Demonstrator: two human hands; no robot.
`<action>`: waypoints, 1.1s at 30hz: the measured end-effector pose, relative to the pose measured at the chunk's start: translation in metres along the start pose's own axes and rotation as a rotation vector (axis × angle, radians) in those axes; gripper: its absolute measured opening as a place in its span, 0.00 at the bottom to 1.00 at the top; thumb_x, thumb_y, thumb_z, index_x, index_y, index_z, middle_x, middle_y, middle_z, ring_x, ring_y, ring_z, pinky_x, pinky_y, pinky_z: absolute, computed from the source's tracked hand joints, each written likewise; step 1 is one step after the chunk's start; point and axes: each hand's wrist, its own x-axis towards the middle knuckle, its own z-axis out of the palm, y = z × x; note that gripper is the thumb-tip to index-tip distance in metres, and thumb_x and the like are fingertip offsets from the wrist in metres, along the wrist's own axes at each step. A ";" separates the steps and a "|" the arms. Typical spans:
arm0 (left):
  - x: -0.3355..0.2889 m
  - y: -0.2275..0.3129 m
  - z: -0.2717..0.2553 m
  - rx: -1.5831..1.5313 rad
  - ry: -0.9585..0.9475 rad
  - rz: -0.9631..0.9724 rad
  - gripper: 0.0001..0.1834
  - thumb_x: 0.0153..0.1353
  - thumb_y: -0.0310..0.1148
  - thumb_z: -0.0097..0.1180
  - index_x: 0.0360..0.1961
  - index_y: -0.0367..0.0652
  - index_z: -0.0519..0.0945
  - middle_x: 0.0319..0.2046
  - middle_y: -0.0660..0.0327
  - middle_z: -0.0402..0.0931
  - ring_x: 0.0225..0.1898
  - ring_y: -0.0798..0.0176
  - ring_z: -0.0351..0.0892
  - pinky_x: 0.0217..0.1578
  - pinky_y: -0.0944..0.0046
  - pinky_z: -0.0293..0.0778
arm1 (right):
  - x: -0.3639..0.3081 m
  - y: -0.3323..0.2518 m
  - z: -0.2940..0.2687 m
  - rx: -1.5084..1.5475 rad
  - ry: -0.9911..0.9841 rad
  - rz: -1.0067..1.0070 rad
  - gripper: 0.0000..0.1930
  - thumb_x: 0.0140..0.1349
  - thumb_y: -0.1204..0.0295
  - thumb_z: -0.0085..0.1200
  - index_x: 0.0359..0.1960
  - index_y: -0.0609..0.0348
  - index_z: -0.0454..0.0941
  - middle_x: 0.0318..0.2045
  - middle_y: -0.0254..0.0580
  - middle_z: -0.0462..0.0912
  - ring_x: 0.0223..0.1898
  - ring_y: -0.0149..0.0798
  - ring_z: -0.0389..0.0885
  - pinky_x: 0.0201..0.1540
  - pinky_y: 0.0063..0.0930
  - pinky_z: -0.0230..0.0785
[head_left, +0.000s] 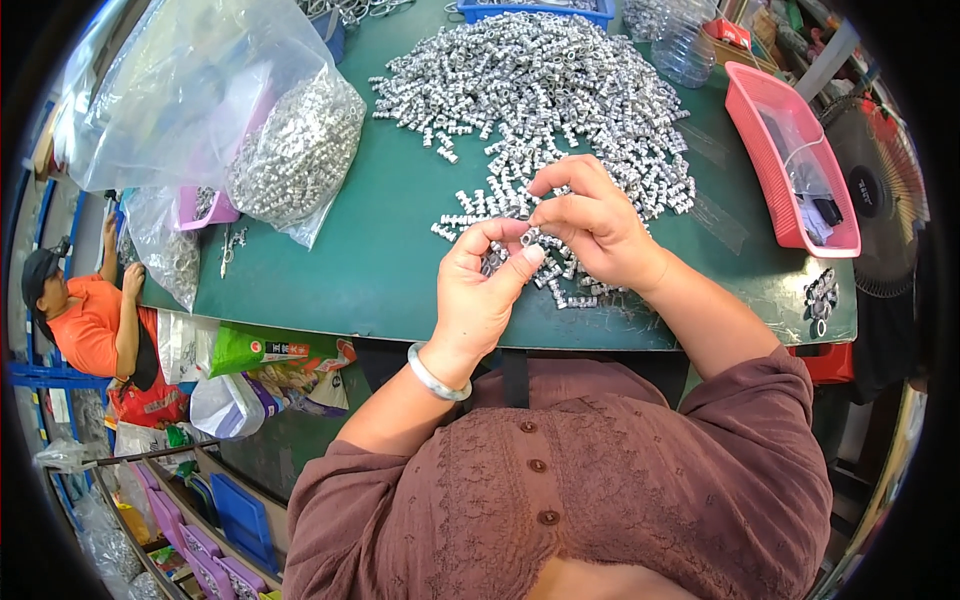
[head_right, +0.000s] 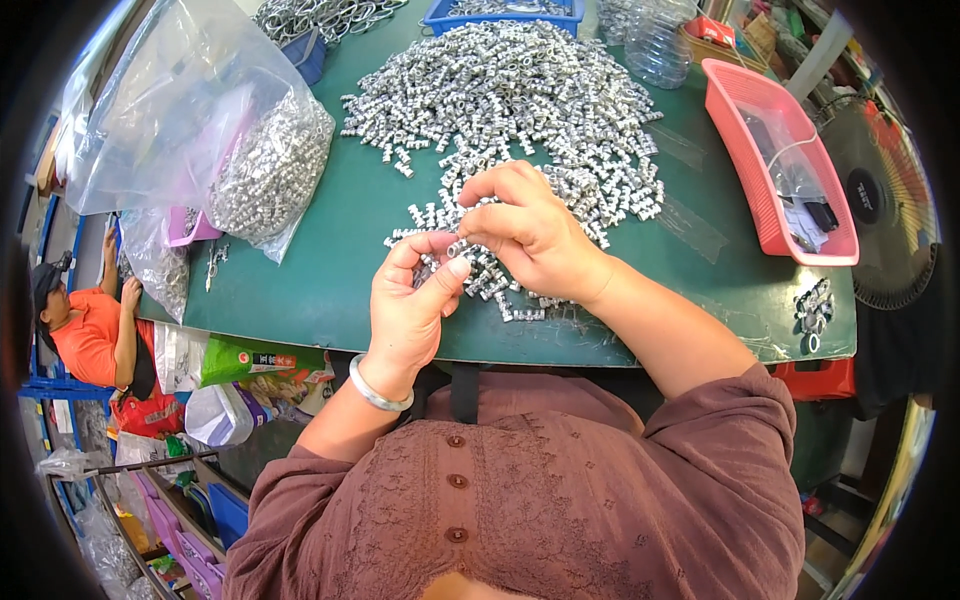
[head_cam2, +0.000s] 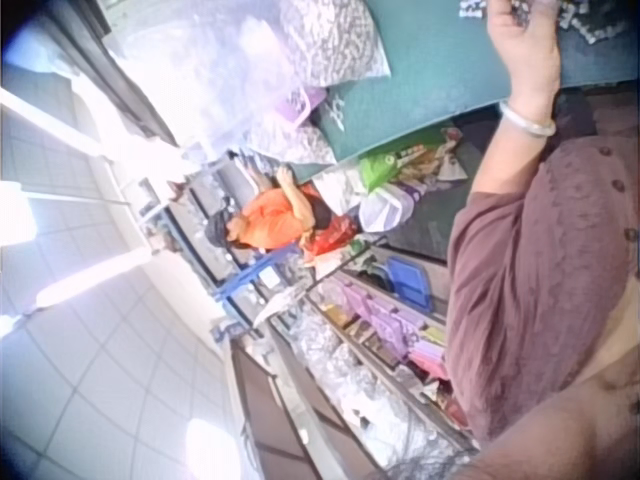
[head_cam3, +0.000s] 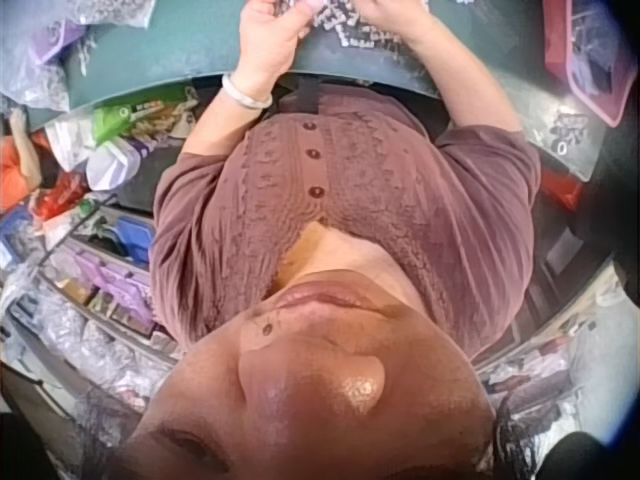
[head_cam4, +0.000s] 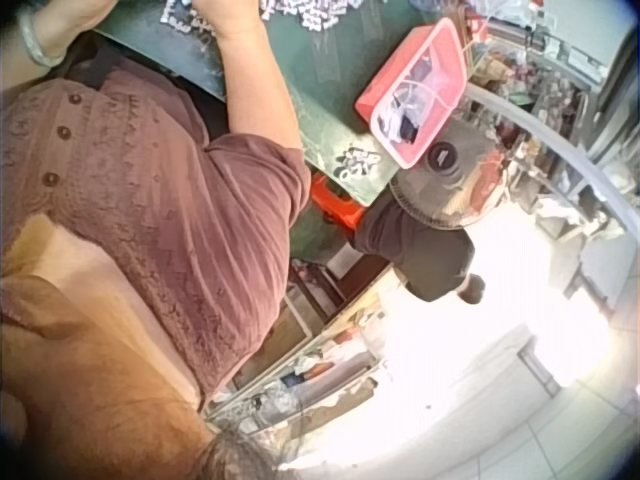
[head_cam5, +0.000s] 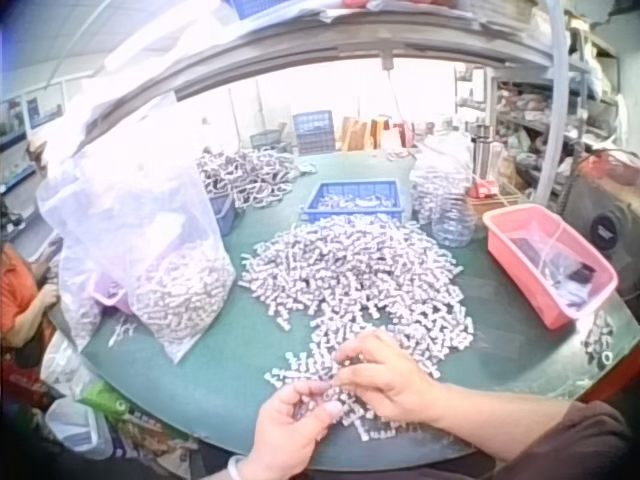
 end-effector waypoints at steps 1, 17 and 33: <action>0.000 -0.001 0.000 0.057 0.005 0.078 0.10 0.54 0.25 0.56 0.38 0.40 0.74 0.29 0.69 0.69 0.23 0.79 0.65 0.20 0.80 0.60 | 0.001 0.000 0.000 0.001 0.000 -0.001 0.05 0.49 0.77 0.55 0.28 0.54 0.75 0.35 0.37 0.72 0.38 0.42 0.69 0.42 0.33 0.60; 0.012 -0.002 -0.024 -0.961 -0.228 -0.460 0.08 0.63 0.38 0.44 0.33 0.45 0.70 0.27 0.63 0.67 0.27 0.68 0.64 0.21 0.75 0.62 | -0.010 0.004 -0.003 -0.451 -0.369 0.118 0.08 0.43 0.67 0.59 0.24 0.57 0.79 0.39 0.36 0.72 0.49 0.42 0.64 0.53 0.42 0.51; 0.009 0.005 -0.020 -0.668 0.007 -0.377 0.11 0.56 0.37 0.49 0.36 0.43 0.74 0.29 0.60 0.71 0.29 0.62 0.69 0.23 0.69 0.66 | -0.006 0.003 -0.004 0.018 -0.253 0.195 0.08 0.47 0.76 0.56 0.30 0.56 0.75 0.30 0.36 0.74 0.38 0.40 0.71 0.46 0.33 0.60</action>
